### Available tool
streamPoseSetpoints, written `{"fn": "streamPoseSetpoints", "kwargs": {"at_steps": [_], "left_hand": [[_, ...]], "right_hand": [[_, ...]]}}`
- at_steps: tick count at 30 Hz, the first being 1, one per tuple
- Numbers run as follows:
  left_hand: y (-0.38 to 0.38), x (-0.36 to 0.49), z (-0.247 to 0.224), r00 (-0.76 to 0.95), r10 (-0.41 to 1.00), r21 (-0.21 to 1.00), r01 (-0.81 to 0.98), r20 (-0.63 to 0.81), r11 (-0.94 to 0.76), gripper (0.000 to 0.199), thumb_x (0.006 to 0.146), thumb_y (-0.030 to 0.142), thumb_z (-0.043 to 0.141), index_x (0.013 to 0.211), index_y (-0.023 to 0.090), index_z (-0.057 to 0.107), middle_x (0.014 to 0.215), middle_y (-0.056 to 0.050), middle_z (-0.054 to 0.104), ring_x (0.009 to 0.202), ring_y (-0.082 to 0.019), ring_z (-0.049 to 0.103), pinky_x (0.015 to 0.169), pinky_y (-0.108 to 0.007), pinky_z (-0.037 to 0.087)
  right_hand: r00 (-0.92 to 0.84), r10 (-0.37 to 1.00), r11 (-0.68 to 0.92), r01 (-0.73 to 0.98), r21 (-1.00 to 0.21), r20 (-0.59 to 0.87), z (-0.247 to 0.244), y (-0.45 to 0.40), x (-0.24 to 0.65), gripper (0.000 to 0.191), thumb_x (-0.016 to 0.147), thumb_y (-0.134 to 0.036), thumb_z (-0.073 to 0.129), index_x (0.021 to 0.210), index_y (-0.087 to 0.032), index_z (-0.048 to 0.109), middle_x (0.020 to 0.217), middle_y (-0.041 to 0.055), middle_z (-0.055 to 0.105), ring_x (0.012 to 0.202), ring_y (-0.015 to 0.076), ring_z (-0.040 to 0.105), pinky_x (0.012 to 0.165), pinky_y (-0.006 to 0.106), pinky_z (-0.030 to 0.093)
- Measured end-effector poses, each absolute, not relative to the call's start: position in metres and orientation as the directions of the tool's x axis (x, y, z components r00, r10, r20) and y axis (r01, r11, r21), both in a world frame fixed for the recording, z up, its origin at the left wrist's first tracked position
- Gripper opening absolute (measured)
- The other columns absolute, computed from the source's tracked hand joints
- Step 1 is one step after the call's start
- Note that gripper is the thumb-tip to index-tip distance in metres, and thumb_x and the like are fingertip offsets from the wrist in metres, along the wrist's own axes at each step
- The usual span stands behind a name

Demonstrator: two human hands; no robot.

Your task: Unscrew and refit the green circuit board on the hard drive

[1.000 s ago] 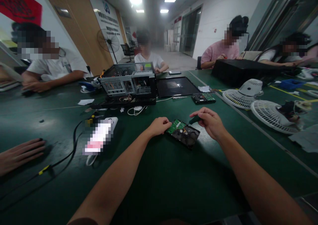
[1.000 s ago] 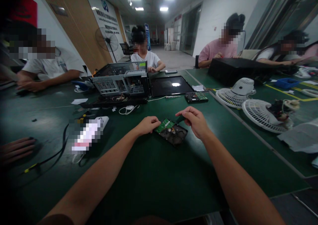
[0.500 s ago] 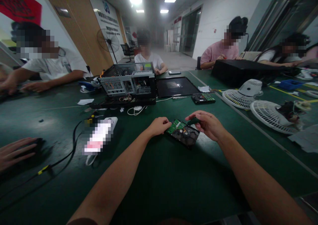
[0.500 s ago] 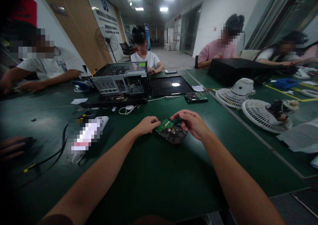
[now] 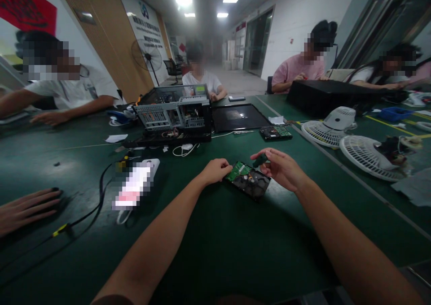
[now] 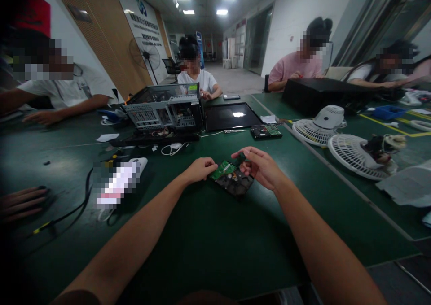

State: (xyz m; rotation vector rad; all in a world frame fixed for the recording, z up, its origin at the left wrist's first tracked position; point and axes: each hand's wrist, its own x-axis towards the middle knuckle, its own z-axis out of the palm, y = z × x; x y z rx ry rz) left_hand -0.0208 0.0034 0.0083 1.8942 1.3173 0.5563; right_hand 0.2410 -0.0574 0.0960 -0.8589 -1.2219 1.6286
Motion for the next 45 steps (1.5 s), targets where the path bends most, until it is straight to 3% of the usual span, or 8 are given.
{"fn": "streamPoseSetpoints", "kwargs": {"at_steps": [4, 9, 15, 27, 31, 37, 43, 45], "left_hand": [[0.0029, -0.0213, 0.0094, 0.384, 0.922, 0.777, 0.596, -0.054, -0.203, 0.031, 0.093, 0.047, 0.056, 0.095, 0.019, 0.069, 0.078, -0.001, 0.068, 0.050, -0.012, 0.060, 0.046, -0.023, 0.044], [0.0030, -0.0215, 0.0099, 0.387, 0.920, 0.783, 0.590, -0.059, -0.198, 0.031, 0.093, 0.047, 0.057, 0.094, 0.019, 0.068, 0.076, 0.000, 0.067, 0.049, -0.012, 0.060, 0.046, -0.023, 0.044], [0.0027, -0.0201, 0.0110, 0.374, 0.924, 0.775, 0.605, -0.078, -0.179, 0.030, 0.092, 0.047, 0.057, 0.094, 0.019, 0.068, 0.078, 0.000, 0.068, 0.050, -0.011, 0.060, 0.048, -0.023, 0.044], [0.0017, -0.0210, 0.0136, 0.394, 0.917, 0.767, 0.608, -0.068, -0.204, 0.032, 0.093, 0.048, 0.056, 0.096, 0.018, 0.068, 0.076, 0.000, 0.068, 0.049, -0.012, 0.060, 0.048, -0.024, 0.044], [0.0018, -0.0207, 0.0134, 0.386, 0.919, 0.763, 0.616, -0.075, -0.197, 0.031, 0.093, 0.047, 0.056, 0.096, 0.018, 0.068, 0.077, -0.001, 0.068, 0.050, -0.012, 0.060, 0.048, -0.023, 0.044], [0.0026, -0.0205, 0.0111, 0.388, 0.919, 0.773, 0.602, -0.064, -0.200, 0.031, 0.093, 0.047, 0.056, 0.095, 0.018, 0.068, 0.078, -0.001, 0.068, 0.049, -0.012, 0.059, 0.048, -0.024, 0.044], [0.0027, -0.0210, 0.0124, 0.379, 0.923, 0.768, 0.611, -0.071, -0.192, 0.031, 0.093, 0.047, 0.057, 0.096, 0.018, 0.069, 0.078, -0.001, 0.068, 0.049, -0.012, 0.059, 0.048, -0.024, 0.044], [0.0028, -0.0210, 0.0120, 0.381, 0.922, 0.770, 0.609, -0.074, -0.190, 0.031, 0.093, 0.047, 0.057, 0.096, 0.019, 0.069, 0.077, 0.000, 0.068, 0.050, -0.012, 0.060, 0.049, -0.024, 0.044]], "right_hand": [[-0.360, 0.933, -0.110, -0.286, -0.952, 0.001, 0.0941, -0.0563, 0.2401, 0.018, 0.091, -0.037, 0.069, 0.101, -0.023, 0.065, 0.115, 0.0073, 0.072, 0.073, 0.0134, 0.064, 0.066, 0.029, 0.049], [-0.336, 0.942, -0.081, -0.288, -0.954, 0.022, 0.0944, -0.0562, 0.2396, 0.020, 0.091, -0.041, 0.070, 0.104, -0.026, 0.065, 0.114, 0.0051, 0.072, 0.073, 0.0137, 0.065, 0.061, 0.027, 0.046], [-0.272, 0.960, 0.014, -0.193, -0.981, 0.067, 0.0959, -0.0562, 0.2406, 0.029, 0.086, -0.042, 0.075, 0.111, -0.027, 0.073, 0.111, 0.0051, 0.071, 0.058, 0.0079, 0.043, 0.048, 0.026, 0.027], [-0.229, 0.966, 0.088, -0.144, -0.986, 0.120, 0.0932, -0.0538, 0.2426, 0.020, 0.084, -0.036, 0.077, 0.100, -0.024, 0.075, 0.112, 0.0053, 0.070, 0.069, 0.0095, 0.050, 0.056, 0.026, 0.036], [-0.183, 0.973, 0.109, -0.179, -0.978, 0.142, 0.0905, -0.0523, 0.2423, 0.024, 0.081, -0.036, 0.080, 0.102, -0.026, 0.074, 0.105, 0.0028, 0.069, 0.066, 0.0084, 0.049, 0.055, 0.025, 0.035], [-0.195, 0.975, 0.071, -0.166, -0.984, 0.104, 0.0890, -0.0535, 0.2398, 0.023, 0.080, -0.034, 0.080, 0.099, -0.024, 0.075, 0.072, -0.0025, 0.059, 0.057, 0.0078, 0.046, 0.049, 0.024, 0.030], [-0.237, 0.968, 0.034, -0.183, -0.982, 0.078, 0.0917, -0.0555, 0.2356, 0.020, 0.080, -0.035, 0.078, 0.089, -0.023, 0.065, 0.109, 0.0043, 0.074, 0.051, 0.0061, 0.047, 0.046, 0.025, 0.032], [-0.233, 0.970, 0.019, -0.200, -0.980, 0.066, 0.0909, -0.0547, 0.2355, 0.022, 0.081, -0.037, 0.077, 0.090, -0.024, 0.062, 0.107, 0.0040, 0.074, 0.051, 0.0068, 0.049, 0.047, 0.025, 0.034]]}}
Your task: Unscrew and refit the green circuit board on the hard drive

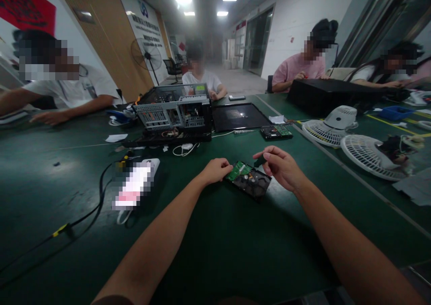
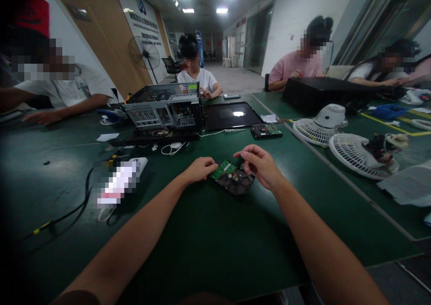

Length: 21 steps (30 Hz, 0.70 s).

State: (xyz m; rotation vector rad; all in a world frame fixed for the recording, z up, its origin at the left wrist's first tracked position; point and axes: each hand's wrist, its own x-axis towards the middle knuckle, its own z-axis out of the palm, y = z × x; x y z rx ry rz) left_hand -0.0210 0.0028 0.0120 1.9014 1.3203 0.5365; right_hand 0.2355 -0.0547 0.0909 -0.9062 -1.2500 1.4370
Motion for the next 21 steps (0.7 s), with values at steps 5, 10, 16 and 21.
{"fn": "streamPoseSetpoints", "kwargs": {"at_steps": [5, 10, 16, 21], "left_hand": [[0.0023, -0.0205, 0.0119, 0.380, 0.923, 0.775, 0.600, -0.058, -0.198, 0.030, 0.093, 0.047, 0.057, 0.093, 0.019, 0.068, 0.075, 0.000, 0.067, 0.049, -0.012, 0.059, 0.048, -0.024, 0.044], [0.0006, -0.0200, 0.0151, 0.367, 0.927, 0.768, 0.615, -0.078, -0.179, 0.030, 0.093, 0.046, 0.057, 0.093, 0.018, 0.069, 0.077, -0.001, 0.068, 0.049, -0.011, 0.059, 0.047, -0.023, 0.043], [0.0021, -0.0205, 0.0120, 0.374, 0.925, 0.781, 0.596, -0.064, -0.186, 0.029, 0.092, 0.046, 0.058, 0.092, 0.018, 0.068, 0.078, -0.001, 0.068, 0.048, -0.011, 0.059, 0.046, -0.023, 0.043], [0.0029, -0.0214, 0.0094, 0.382, 0.922, 0.791, 0.582, -0.062, -0.187, 0.029, 0.092, 0.046, 0.058, 0.093, 0.019, 0.068, 0.078, -0.001, 0.067, 0.049, -0.011, 0.059, 0.046, -0.023, 0.043]], "right_hand": [[-0.223, 0.973, 0.014, -0.209, -0.978, 0.062, 0.0874, -0.0522, 0.2370, 0.027, 0.086, -0.041, 0.072, 0.108, -0.025, 0.070, 0.100, 0.0030, 0.071, 0.051, 0.0071, 0.046, 0.046, 0.026, 0.030], [-0.214, 0.975, 0.020, -0.210, -0.977, 0.066, 0.0850, -0.0502, 0.2382, 0.027, 0.089, -0.045, 0.066, 0.104, -0.023, 0.072, 0.104, 0.0051, 0.069, 0.053, 0.0077, 0.045, 0.046, 0.028, 0.028], [-0.249, 0.968, -0.041, -0.272, -0.961, 0.029, 0.0874, -0.0510, 0.2366, 0.027, 0.090, -0.044, 0.062, 0.106, -0.024, 0.070, 0.114, 0.0074, 0.070, 0.064, 0.0124, 0.053, 0.054, 0.029, 0.041], [-0.211, 0.976, -0.014, -0.274, -0.962, 0.045, 0.0892, -0.0528, 0.2335, 0.019, 0.085, -0.038, 0.072, 0.098, -0.025, 0.065, 0.113, 0.0055, 0.072, 0.062, 0.0108, 0.054, 0.051, 0.026, 0.037]]}}
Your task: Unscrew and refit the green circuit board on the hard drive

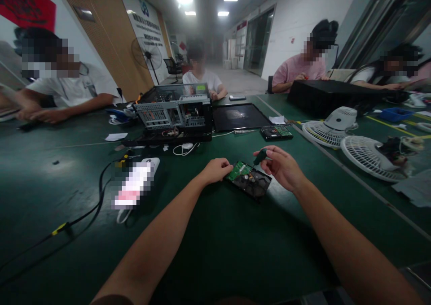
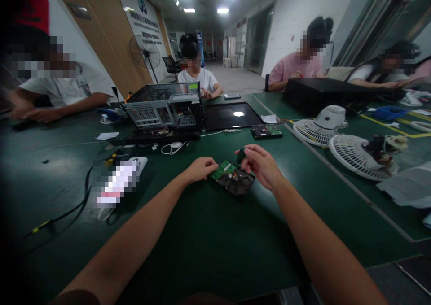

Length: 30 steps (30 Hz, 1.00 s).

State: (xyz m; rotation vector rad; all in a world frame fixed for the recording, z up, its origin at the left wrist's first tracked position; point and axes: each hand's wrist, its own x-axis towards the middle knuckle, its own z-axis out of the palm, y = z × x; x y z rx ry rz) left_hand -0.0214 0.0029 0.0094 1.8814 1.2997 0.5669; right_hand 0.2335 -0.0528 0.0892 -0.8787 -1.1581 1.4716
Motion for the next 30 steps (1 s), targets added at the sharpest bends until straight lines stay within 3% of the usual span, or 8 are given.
{"fn": "streamPoseSetpoints", "kwargs": {"at_steps": [7, 14, 20, 25, 30], "left_hand": [[0.0015, -0.0221, 0.0125, 0.377, 0.923, 0.789, 0.588, -0.073, -0.178, 0.030, 0.092, 0.046, 0.058, 0.094, 0.018, 0.069, 0.079, -0.002, 0.068, 0.050, -0.012, 0.060, 0.048, -0.023, 0.044], [0.0026, -0.0217, 0.0103, 0.386, 0.920, 0.791, 0.583, -0.068, -0.186, 0.029, 0.093, 0.046, 0.057, 0.094, 0.019, 0.068, 0.077, -0.001, 0.067, 0.049, -0.011, 0.059, 0.047, -0.023, 0.044], [0.0032, -0.0206, 0.0102, 0.378, 0.924, 0.780, 0.595, -0.058, -0.194, 0.029, 0.094, 0.045, 0.054, 0.090, 0.019, 0.067, 0.075, 0.000, 0.066, 0.047, -0.011, 0.059, 0.047, -0.023, 0.044], [0.0038, -0.0206, 0.0107, 0.373, 0.926, 0.779, 0.599, -0.064, -0.187, 0.029, 0.095, 0.043, 0.051, 0.091, 0.019, 0.067, 0.074, 0.001, 0.066, 0.047, -0.011, 0.060, 0.046, -0.023, 0.043], [0.0037, -0.0207, 0.0102, 0.373, 0.925, 0.783, 0.596, -0.073, -0.178, 0.031, 0.095, 0.046, 0.051, 0.091, 0.019, 0.067, 0.076, 0.000, 0.066, 0.047, -0.011, 0.060, 0.045, -0.022, 0.042]], "right_hand": [[-0.166, 0.984, 0.020, -0.255, -0.967, 0.065, 0.0852, -0.0496, 0.2371, 0.029, 0.081, -0.037, 0.078, 0.107, -0.026, 0.071, 0.074, -0.0025, 0.058, 0.060, 0.0093, 0.048, 0.048, 0.024, 0.030], [-0.165, 0.984, 0.018, -0.268, -0.963, 0.064, 0.0830, -0.0475, 0.2361, 0.024, 0.085, -0.043, 0.073, 0.096, -0.023, 0.065, 0.112, 0.0059, 0.072, 0.060, 0.0088, 0.050, 0.052, 0.027, 0.038], [-0.191, 0.981, -0.039, -0.329, -0.944, 0.026, 0.0819, -0.0449, 0.2378, 0.027, 0.089, -0.048, 0.063, 0.102, -0.024, 0.064, 0.107, 0.0073, 0.073, 0.062, 0.0130, 0.053, 0.052, 0.029, 0.038], [-0.191, 0.981, -0.017, -0.296, -0.955, 0.042, 0.0826, -0.0477, 0.2371, 0.033, 0.087, -0.042, 0.068, 0.116, -0.026, 0.069, 0.103, 0.0051, 0.070, 0.057, 0.0092, 0.045, 0.046, 0.026, 0.029], [-0.194, 0.980, -0.007, -0.291, -0.957, 0.052, 0.0813, -0.0491, 0.2369, 0.031, 0.086, -0.039, 0.072, 0.112, -0.023, 0.073, 0.088, 0.0039, 0.066, 0.060, 0.0101, 0.046, 0.047, 0.025, 0.031]]}}
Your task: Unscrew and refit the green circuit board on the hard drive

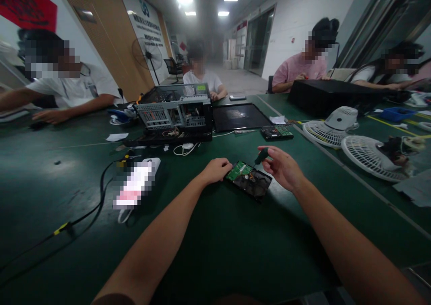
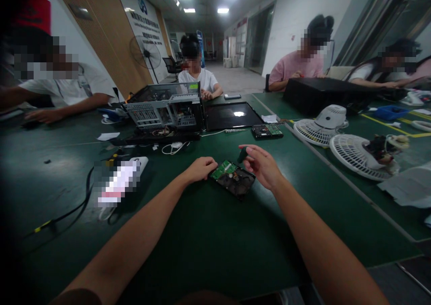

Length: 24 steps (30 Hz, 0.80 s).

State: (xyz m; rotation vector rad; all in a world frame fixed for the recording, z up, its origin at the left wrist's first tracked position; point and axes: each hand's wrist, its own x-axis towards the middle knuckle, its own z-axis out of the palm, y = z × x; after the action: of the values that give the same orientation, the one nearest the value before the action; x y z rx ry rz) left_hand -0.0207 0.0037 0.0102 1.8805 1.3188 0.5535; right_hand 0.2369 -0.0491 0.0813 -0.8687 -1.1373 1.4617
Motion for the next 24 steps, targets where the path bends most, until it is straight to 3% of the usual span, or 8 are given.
{"fn": "streamPoseSetpoints", "kwargs": {"at_steps": [5, 7, 13, 18, 24], "left_hand": [[0.0033, -0.0204, 0.0093, 0.365, 0.928, 0.786, 0.595, -0.075, -0.171, 0.030, 0.095, 0.045, 0.053, 0.092, 0.019, 0.067, 0.077, 0.000, 0.067, 0.047, -0.011, 0.060, 0.044, -0.022, 0.041], [0.0037, -0.0204, 0.0085, 0.368, 0.927, 0.789, 0.589, -0.070, -0.175, 0.030, 0.095, 0.045, 0.053, 0.092, 0.019, 0.067, 0.076, 0.000, 0.067, 0.047, -0.011, 0.060, 0.044, -0.022, 0.042], [0.0054, -0.0209, 0.0062, 0.375, 0.925, 0.797, 0.576, -0.059, -0.183, 0.029, 0.094, 0.045, 0.054, 0.091, 0.019, 0.067, 0.076, 0.001, 0.066, 0.047, -0.011, 0.060, 0.044, -0.022, 0.042], [0.0051, -0.0203, 0.0068, 0.375, 0.926, 0.775, 0.597, -0.039, -0.209, 0.029, 0.094, 0.044, 0.053, 0.089, 0.019, 0.066, 0.073, 0.001, 0.066, 0.046, -0.011, 0.059, 0.046, -0.022, 0.042], [0.0041, -0.0207, 0.0089, 0.377, 0.925, 0.774, 0.599, -0.046, -0.206, 0.030, 0.094, 0.046, 0.053, 0.090, 0.019, 0.067, 0.073, 0.001, 0.066, 0.047, -0.012, 0.060, 0.046, -0.023, 0.042]], "right_hand": [[-0.210, 0.976, -0.013, -0.296, -0.955, 0.052, 0.0820, -0.0477, 0.2370, 0.029, 0.089, -0.046, 0.065, 0.104, -0.022, 0.071, 0.115, 0.0083, 0.070, 0.064, 0.0119, 0.051, 0.052, 0.028, 0.040], [-0.218, 0.975, -0.027, -0.301, -0.953, 0.042, 0.0827, -0.0475, 0.2370, 0.029, 0.090, -0.046, 0.062, 0.102, -0.021, 0.070, 0.116, 0.0093, 0.071, 0.066, 0.0131, 0.053, 0.053, 0.028, 0.042], [-0.200, 0.979, -0.010, -0.288, -0.958, 0.050, 0.0851, -0.0496, 0.2365, 0.026, 0.086, -0.039, 0.069, 0.108, -0.024, 0.067, 0.101, 0.0048, 0.071, 0.058, 0.0106, 0.050, 0.048, 0.026, 0.034], [-0.211, 0.976, -0.013, -0.263, -0.965, 0.045, 0.0837, -0.0502, 0.2378, 0.031, 0.084, -0.038, 0.072, 0.112, -0.024, 0.071, 0.072, -0.0002, 0.059, 0.055, 0.0110, 0.046, 0.047, 0.025, 0.032], [-0.218, 0.973, 0.019, -0.252, -0.968, 0.076, 0.0845, -0.0506, 0.2369, 0.028, 0.086, -0.040, 0.068, 0.108, -0.023, 0.070, 0.110, 0.0078, 0.069, 0.064, 0.0122, 0.052, 0.050, 0.027, 0.037]]}}
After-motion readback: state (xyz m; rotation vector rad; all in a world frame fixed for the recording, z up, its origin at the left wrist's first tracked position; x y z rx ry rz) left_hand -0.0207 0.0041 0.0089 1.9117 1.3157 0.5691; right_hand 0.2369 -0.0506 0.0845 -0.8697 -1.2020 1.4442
